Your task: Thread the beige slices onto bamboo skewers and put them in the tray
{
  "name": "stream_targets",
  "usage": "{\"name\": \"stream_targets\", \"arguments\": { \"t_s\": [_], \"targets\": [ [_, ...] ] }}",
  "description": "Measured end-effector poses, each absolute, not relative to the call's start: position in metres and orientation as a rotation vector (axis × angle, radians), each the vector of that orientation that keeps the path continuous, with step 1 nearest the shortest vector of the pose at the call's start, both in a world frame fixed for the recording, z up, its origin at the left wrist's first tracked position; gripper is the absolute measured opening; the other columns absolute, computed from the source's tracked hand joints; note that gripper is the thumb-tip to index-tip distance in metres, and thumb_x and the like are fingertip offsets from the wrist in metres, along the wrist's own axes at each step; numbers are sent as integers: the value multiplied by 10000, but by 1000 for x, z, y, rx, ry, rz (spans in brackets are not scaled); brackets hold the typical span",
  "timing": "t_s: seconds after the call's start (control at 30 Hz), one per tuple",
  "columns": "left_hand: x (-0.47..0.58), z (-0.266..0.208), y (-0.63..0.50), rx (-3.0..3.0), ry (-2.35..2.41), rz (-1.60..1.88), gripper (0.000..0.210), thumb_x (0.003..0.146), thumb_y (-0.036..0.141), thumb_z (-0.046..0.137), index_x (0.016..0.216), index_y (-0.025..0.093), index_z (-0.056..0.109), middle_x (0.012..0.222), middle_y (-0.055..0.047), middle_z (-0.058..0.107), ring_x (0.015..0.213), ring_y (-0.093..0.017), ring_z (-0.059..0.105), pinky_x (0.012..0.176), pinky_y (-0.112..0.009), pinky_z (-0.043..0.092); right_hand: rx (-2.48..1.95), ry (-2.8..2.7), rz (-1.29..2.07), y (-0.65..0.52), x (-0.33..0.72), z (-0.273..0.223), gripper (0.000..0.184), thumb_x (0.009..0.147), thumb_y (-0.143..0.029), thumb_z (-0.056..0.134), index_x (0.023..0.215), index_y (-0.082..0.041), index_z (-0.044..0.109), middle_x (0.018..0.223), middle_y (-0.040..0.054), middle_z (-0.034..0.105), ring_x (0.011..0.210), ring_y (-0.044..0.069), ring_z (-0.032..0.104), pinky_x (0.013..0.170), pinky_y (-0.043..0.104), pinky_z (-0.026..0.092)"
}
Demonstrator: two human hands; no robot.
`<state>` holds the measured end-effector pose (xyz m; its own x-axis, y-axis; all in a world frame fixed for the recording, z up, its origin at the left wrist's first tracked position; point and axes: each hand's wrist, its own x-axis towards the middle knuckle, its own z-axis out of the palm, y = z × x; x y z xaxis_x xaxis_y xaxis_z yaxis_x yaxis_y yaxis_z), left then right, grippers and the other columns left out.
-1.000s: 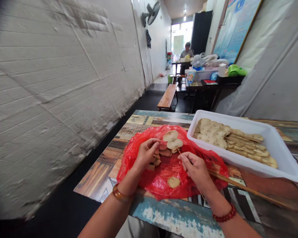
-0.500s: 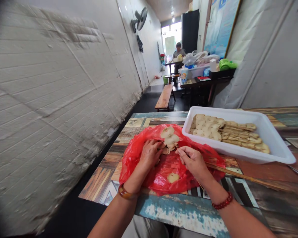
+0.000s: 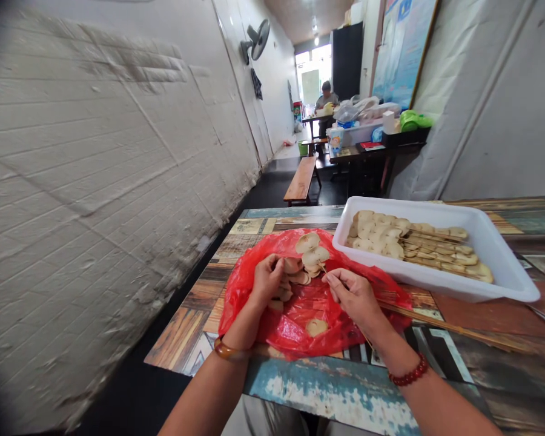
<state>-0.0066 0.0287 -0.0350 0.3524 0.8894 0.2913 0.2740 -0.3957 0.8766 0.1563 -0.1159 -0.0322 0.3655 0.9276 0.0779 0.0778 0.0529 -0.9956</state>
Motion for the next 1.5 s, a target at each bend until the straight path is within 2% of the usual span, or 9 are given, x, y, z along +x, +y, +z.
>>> {"name": "stream_targets", "arguments": {
  "t_s": [0.13,0.23,0.3,0.43,0.7,0.83,0.93,1.13,1.5],
  "targets": [
    [-10,-29,25,1386,846,931,287,805,440,529,711,170,509,603,28,530,500,-91,472,495,-203,367,-1357,-982,884,-118,156,-30,323,852,-489,541,825,-171,588,519,-73,427,426,61,332,402,196,219],
    [-11,-23,22,1145,709,906,307,754,457,602,785,159,537,708,-9,601,576,-110,546,520,-209,410,-1362,-981,907,-119,156,-27,329,850,-494,541,820,-171,589,510,-73,425,414,60,331,397,197,220],
    [-10,-19,20,1042,645,901,319,729,442,644,827,153,552,766,-30,625,621,-126,579,539,-221,434,-1375,-987,931,-121,156,-26,332,852,-498,533,834,-172,595,507,-74,421,405,58,323,391,196,220],
    [-12,-11,19,994,649,969,286,663,348,737,787,143,581,683,-3,606,567,-95,548,554,-213,433,-1442,-1056,960,-126,152,-24,348,859,-505,512,836,-172,612,497,-68,419,398,62,321,384,200,235],
    [-17,-9,19,894,672,1071,242,645,292,746,804,130,663,697,-17,647,584,-105,562,585,-226,450,-1593,-1292,909,-131,139,-27,347,858,-505,496,781,-199,640,483,-43,453,411,94,400,399,219,299],
    [-18,-9,20,758,632,1074,297,611,260,770,855,124,670,719,-15,653,545,-80,546,550,-205,439,-1614,-1350,872,-131,136,-29,325,858,-477,502,773,-207,660,466,-43,467,411,99,419,430,226,339],
    [-18,-8,20,711,611,1078,336,591,247,789,875,125,656,786,-35,673,582,-89,575,598,-221,469,-1623,-1363,848,-130,136,-30,308,855,-462,513,780,-208,670,469,-40,475,433,110,451,453,230,358],
    [-17,-9,21,697,579,1090,345,600,233,773,897,129,631,844,-50,678,724,-140,640,727,-272,506,-1635,-1294,882,-131,132,-30,328,847,-482,512,833,-194,668,450,-53,437,391,99,393,415,234,317],
    [-16,-8,18,738,581,1091,358,574,220,782,890,146,633,861,-36,682,752,-137,637,749,-268,484,-1620,-1282,906,-129,135,-33,333,850,-488,504,859,-198,666,448,-50,464,389,104,413,417,238,320]
  ]
}}
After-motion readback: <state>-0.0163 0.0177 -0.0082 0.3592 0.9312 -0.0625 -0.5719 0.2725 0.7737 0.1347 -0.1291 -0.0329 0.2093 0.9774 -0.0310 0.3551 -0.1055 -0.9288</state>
